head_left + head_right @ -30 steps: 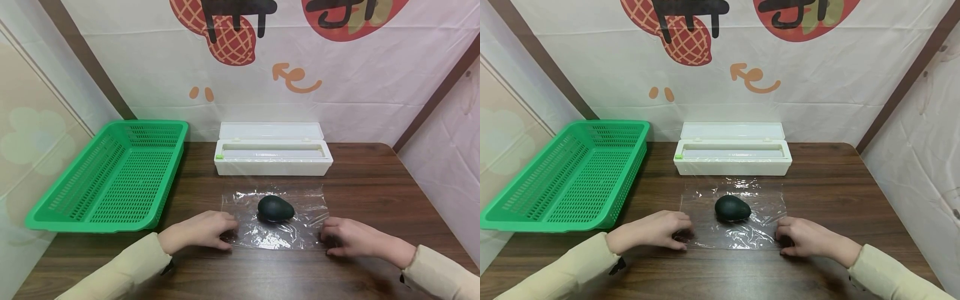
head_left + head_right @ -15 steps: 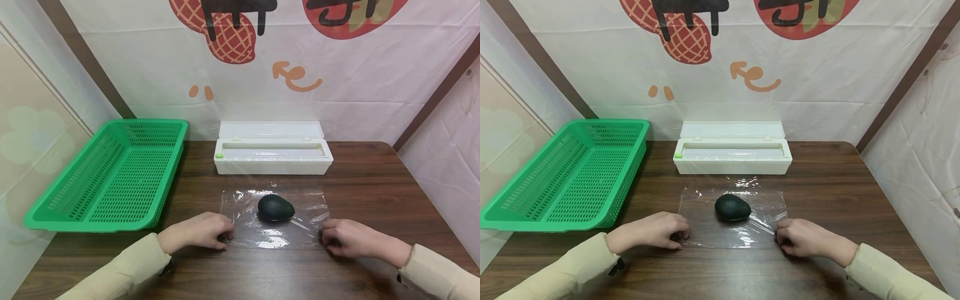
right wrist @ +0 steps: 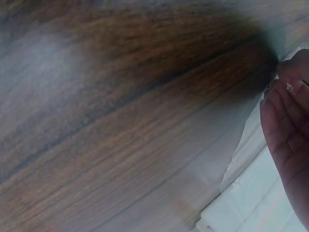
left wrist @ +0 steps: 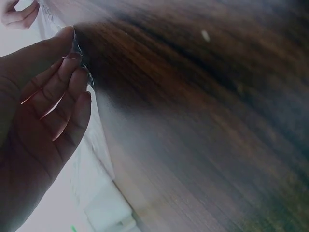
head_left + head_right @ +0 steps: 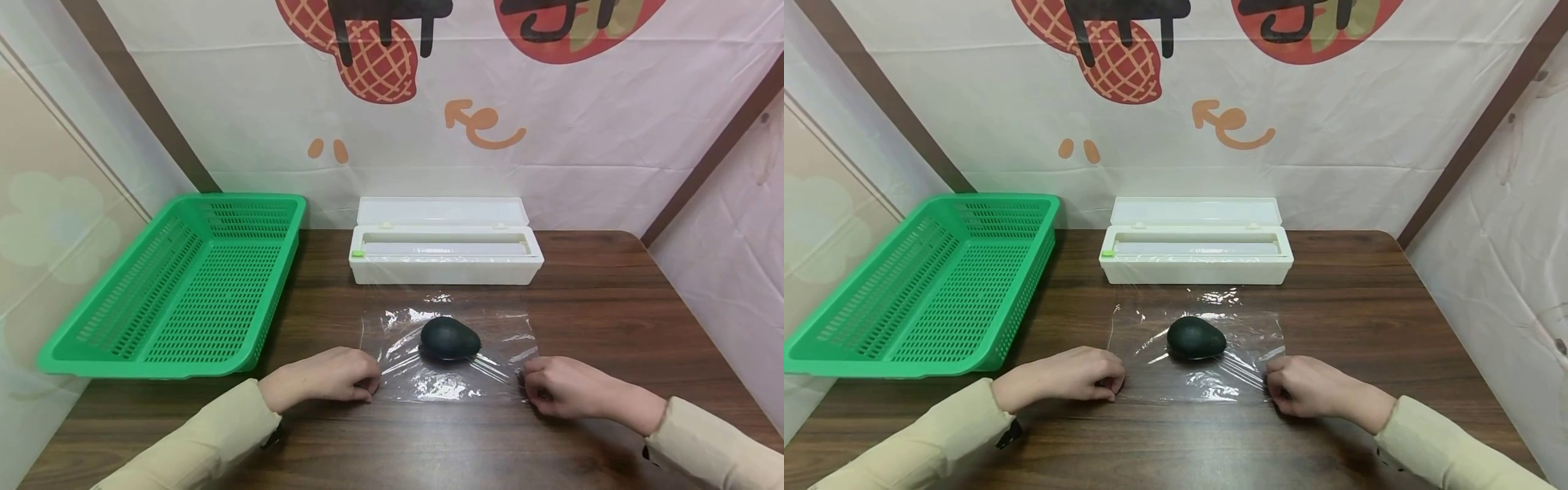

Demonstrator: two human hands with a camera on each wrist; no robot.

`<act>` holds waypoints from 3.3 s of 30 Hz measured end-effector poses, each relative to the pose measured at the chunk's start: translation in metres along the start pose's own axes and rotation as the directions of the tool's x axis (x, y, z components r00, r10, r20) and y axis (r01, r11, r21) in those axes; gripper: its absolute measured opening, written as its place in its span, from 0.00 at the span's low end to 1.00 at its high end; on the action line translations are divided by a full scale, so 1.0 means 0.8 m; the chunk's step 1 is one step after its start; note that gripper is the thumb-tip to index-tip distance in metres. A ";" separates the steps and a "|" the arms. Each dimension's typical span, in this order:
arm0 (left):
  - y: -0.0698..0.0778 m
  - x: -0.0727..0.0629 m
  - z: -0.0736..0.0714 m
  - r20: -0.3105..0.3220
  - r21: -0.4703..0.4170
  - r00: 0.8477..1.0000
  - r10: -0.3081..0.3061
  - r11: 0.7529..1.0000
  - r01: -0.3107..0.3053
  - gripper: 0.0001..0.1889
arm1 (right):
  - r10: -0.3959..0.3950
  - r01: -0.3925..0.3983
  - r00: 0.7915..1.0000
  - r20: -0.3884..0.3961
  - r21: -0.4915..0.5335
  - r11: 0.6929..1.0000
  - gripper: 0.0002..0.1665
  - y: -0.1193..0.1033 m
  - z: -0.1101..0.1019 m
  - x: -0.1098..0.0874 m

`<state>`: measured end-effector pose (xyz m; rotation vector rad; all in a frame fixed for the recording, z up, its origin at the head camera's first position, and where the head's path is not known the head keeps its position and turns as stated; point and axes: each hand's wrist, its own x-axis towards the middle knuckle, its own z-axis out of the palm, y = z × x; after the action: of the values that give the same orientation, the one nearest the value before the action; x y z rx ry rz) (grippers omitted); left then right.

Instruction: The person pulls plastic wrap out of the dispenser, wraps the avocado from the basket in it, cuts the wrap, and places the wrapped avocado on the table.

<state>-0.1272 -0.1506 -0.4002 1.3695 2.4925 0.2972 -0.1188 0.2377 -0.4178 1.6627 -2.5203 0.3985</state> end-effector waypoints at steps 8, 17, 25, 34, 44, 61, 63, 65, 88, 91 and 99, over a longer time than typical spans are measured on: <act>-0.002 -0.006 -0.013 -0.046 -0.028 0.999 0.003 1.000 -0.004 0.08 | 0.022 -0.021 1.000 -0.017 0.025 0.999 0.16 -0.001 -0.001 0.000; -0.005 -0.009 -0.028 -0.106 -0.120 0.994 0.011 0.993 -0.024 0.08 | 0.099 -0.098 0.995 -0.005 0.115 0.989 0.19 0.000 -0.011 0.001; -0.006 -0.012 -0.035 -0.132 -0.184 0.991 -0.022 0.983 -0.003 0.06 | 0.121 -0.114 0.992 -0.035 0.160 0.980 0.17 0.004 -0.029 0.006; -0.008 -0.015 -0.043 -0.204 -0.263 0.979 -0.020 0.964 -0.035 0.04 | 0.080 -0.063 0.988 -0.129 0.134 0.989 0.16 0.014 -0.042 0.010; -0.013 -0.016 -0.041 -0.292 -0.237 0.955 -0.050 0.971 -0.022 0.01 | 0.156 -0.116 0.979 -0.131 0.276 0.954 0.16 0.024 -0.047 0.012; -0.018 -0.004 -0.031 -0.428 -0.377 0.850 -0.306 0.916 0.139 0.04 | 0.360 -0.289 0.921 -0.148 0.360 0.887 0.12 0.038 -0.043 0.017; -0.019 -0.001 -0.029 -0.443 -0.397 0.833 -0.332 0.906 0.150 0.04 | 0.402 -0.331 0.906 -0.131 0.372 0.867 0.10 0.040 -0.042 0.018; -0.020 0.002 -0.027 -0.459 -0.409 0.812 -0.361 0.897 0.168 0.05 | 0.448 -0.378 0.887 -0.111 0.383 0.843 0.09 0.042 -0.040 0.018; -0.033 0.035 -0.016 -0.442 -0.612 0.659 -0.609 0.741 0.275 0.06 | 0.677 -0.596 0.736 -0.008 0.466 0.653 0.07 0.058 -0.030 0.027; -0.035 0.037 -0.014 -0.442 -0.612 0.653 -0.615 0.739 0.281 0.05 | 0.679 -0.602 0.734 0.018 0.480 0.638 0.07 0.059 -0.027 0.028; -0.039 0.041 -0.011 -0.470 -0.523 0.662 -0.583 0.789 0.323 0.02 | 0.664 -0.581 0.748 0.001 0.484 0.654 0.03 0.060 -0.021 0.030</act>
<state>-0.1716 -0.1395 -0.4067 0.4495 2.9260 1.2260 -0.1733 0.2384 -0.4038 0.6806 -2.9357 1.2260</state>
